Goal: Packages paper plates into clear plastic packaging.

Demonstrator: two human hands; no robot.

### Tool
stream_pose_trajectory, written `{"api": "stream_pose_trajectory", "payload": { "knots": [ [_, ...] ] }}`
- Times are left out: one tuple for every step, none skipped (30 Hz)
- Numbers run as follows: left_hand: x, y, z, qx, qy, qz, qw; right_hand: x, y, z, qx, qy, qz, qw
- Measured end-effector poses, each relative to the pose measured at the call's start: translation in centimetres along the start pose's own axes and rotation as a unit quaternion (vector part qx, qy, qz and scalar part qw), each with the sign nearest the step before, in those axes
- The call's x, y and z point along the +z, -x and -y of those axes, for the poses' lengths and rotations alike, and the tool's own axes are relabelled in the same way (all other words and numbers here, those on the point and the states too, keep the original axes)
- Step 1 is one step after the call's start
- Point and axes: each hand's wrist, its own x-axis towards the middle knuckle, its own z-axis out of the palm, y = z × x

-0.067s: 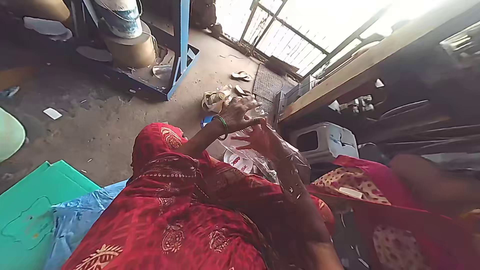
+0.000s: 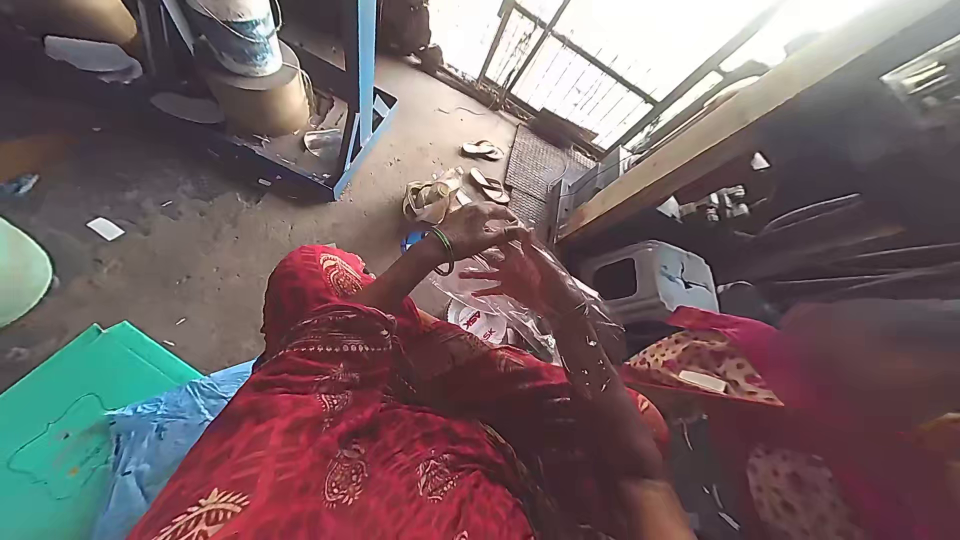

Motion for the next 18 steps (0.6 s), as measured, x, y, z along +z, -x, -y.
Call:
{"api": "stream_pose_trajectory", "payload": {
  "knots": [
    [-0.1,0.0,0.4,0.020,0.052,-0.006,0.998,-0.2,0.0,0.1,-0.010,0.019,0.018,1.000],
    [-0.2,-0.1,0.9,0.043,0.088,-0.026,0.995,-0.4,0.1,0.1,-0.016,0.049,0.037,0.998],
    [-0.3,-0.1,1.1,0.059,0.110,-0.052,0.991,-0.5,0.1,-0.1,-0.024,0.079,0.052,0.995],
    [-0.4,-0.1,1.1,0.074,0.127,-0.090,0.985,-0.4,0.2,-0.5,-0.039,0.100,0.060,0.992],
    [-0.5,-0.2,1.0,0.083,0.132,-0.136,0.978,0.0,0.6,-1.2,-0.049,0.126,0.067,0.989],
    [-0.7,-0.3,1.0,0.080,0.124,-0.180,0.973,0.8,1.3,-2.4,-0.052,0.159,0.061,0.984],
    [-1.0,-0.4,1.0,0.070,0.101,-0.217,0.968,2.3,2.3,-4.0,-0.050,0.192,0.020,0.980],
    [-1.4,-0.5,1.2,0.055,0.072,-0.242,0.966,4.1,2.8,-5.2,-0.051,0.208,-0.008,0.977],
    [-1.7,-0.5,1.6,0.034,0.039,-0.256,0.965,4.6,2.4,-6.8,-0.059,0.189,0.003,0.980],
    [-1.9,-0.4,2.1,0.007,0.027,-0.263,0.964,4.6,1.5,-7.3,-0.033,0.173,0.052,0.983],
    [-2.1,-0.2,2.6,-0.025,0.035,-0.270,0.962,4.6,0.8,-7.3,0.001,0.160,0.086,0.983],
    [-2.2,0.0,2.9,-0.050,0.046,-0.281,0.957,5.1,0.7,-6.9,0.032,0.145,0.092,0.985],
    [-2.2,0.2,3.1,-0.065,0.050,-0.287,0.954,5.1,0.9,-6.9,0.042,0.126,0.097,0.986],
    [-2.3,0.2,3.3,-0.070,0.054,-0.290,0.953,4.6,1.1,-7.0,0.034,0.114,0.116,0.986],
    [-2.3,0.1,3.4,-0.074,0.055,-0.291,0.952,4.0,1.4,-7.1,0.015,0.109,0.134,0.985],
    [-2.3,0.1,3.6,-0.083,0.054,-0.288,0.953,3.7,1.8,-7.0,0.002,0.098,0.131,0.987],
    [-2.3,0.2,3.6,-0.096,0.047,-0.282,0.954,3.5,2.0,-6.9,-0.006,0.081,0.118,0.990],
    [-2.2,0.2,3.7,-0.108,0.035,-0.271,0.956,2.9,1.7,-7.5,-0.034,0.057,0.108,0.992]
  ]
}}
